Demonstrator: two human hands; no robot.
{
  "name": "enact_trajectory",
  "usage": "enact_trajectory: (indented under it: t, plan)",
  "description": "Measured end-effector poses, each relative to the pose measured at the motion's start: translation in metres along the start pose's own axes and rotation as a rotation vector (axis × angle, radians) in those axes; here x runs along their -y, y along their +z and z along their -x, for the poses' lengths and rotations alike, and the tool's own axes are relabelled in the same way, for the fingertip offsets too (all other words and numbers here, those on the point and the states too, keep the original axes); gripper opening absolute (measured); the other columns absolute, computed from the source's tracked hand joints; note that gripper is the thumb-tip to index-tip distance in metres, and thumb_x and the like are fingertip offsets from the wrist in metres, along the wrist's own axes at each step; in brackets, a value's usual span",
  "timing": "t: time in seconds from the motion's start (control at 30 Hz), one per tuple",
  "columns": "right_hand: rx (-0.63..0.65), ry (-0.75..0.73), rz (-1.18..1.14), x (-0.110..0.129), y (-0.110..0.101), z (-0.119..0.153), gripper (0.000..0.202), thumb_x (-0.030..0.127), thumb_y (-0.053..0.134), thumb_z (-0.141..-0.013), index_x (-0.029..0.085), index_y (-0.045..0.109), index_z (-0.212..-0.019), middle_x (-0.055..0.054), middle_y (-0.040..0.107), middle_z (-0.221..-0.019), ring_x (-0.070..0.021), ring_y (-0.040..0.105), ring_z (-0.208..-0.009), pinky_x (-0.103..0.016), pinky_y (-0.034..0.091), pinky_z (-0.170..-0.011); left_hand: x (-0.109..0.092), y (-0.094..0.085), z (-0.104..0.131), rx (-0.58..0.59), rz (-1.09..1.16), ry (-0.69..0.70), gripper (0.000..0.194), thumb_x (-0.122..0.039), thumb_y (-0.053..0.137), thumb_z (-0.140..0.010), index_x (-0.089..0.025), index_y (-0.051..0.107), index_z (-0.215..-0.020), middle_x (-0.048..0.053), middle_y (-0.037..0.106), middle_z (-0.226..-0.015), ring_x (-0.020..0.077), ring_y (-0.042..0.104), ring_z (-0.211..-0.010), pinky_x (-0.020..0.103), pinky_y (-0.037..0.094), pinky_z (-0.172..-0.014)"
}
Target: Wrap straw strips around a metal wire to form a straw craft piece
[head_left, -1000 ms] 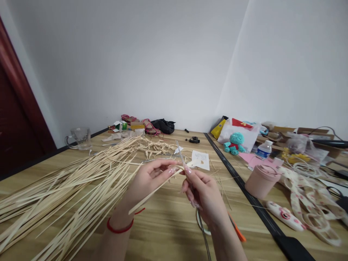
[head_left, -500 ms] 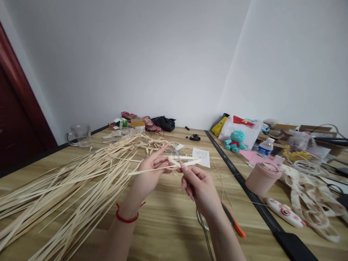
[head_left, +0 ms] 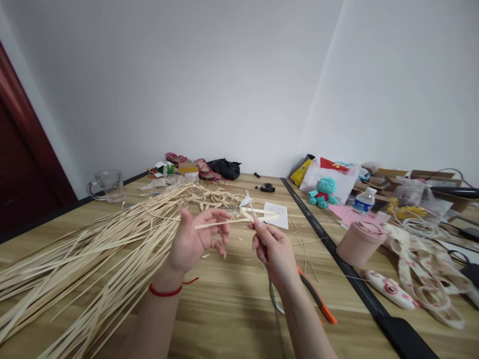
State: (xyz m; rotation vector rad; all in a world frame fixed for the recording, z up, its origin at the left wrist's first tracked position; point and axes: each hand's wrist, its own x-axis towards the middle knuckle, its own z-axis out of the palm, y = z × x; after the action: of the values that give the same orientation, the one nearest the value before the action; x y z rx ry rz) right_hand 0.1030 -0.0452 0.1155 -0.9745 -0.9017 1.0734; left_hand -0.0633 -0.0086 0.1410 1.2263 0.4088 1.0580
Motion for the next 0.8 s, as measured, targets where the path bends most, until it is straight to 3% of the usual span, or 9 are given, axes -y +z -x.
enact_trajectory:
  t: [0.13,0.2,0.5,0.8]
  plan:
    - [-0.033,-0.009,-0.048,-0.002,-0.001,-0.003,0.042,0.051,0.067,-0.068,0.012,0.065,-0.081,0.005,0.049,-0.045,-0.0027,0.028,-0.031,-0.018,0.012,-0.032,0.002,0.002,-0.002,-0.076,-0.29,-0.072,0.032,-0.043,0.069,-0.069,-0.011,0.066,-0.075,0.002,0.058,-0.064,0.0092,0.052,-0.052,0.02,0.046,-0.047]
    - [-0.045,-0.011,-0.093,-0.003,-0.002,-0.005,0.042,0.053,0.066,-0.068,0.012,0.064,-0.08,0.005,0.047,-0.044,-0.0026,0.026,-0.032,-0.018,0.011,-0.032,0.003,0.004,-0.003,-0.048,-0.399,-0.088,0.025,-0.035,0.068,-0.071,-0.01,0.067,-0.073,0.003,0.061,-0.063,0.0089,0.053,-0.052,0.02,0.046,-0.05]
    - [-0.104,-0.062,-0.242,0.003,-0.012,-0.01,0.029,0.042,0.069,-0.07,0.014,0.061,-0.076,0.009,0.039,-0.041,-0.002,0.021,-0.032,-0.018,0.008,-0.033,-0.007,0.003,0.008,0.185,-0.619,-0.218,0.024,-0.034,0.065,-0.074,-0.011,0.07,-0.074,0.005,0.066,-0.064,0.0103,0.056,-0.054,0.021,0.048,-0.052]
    - [-0.146,-0.088,-0.304,0.012,-0.022,-0.012,0.033,0.042,0.07,-0.069,0.015,0.051,-0.062,0.009,0.037,-0.043,-0.0017,0.021,-0.033,-0.018,0.009,-0.033,-0.026,-0.009,0.025,0.313,-0.694,-0.297,0.021,-0.034,0.067,-0.073,-0.014,0.072,-0.072,0.004,0.065,-0.069,0.0102,0.058,-0.054,0.021,0.048,-0.052]
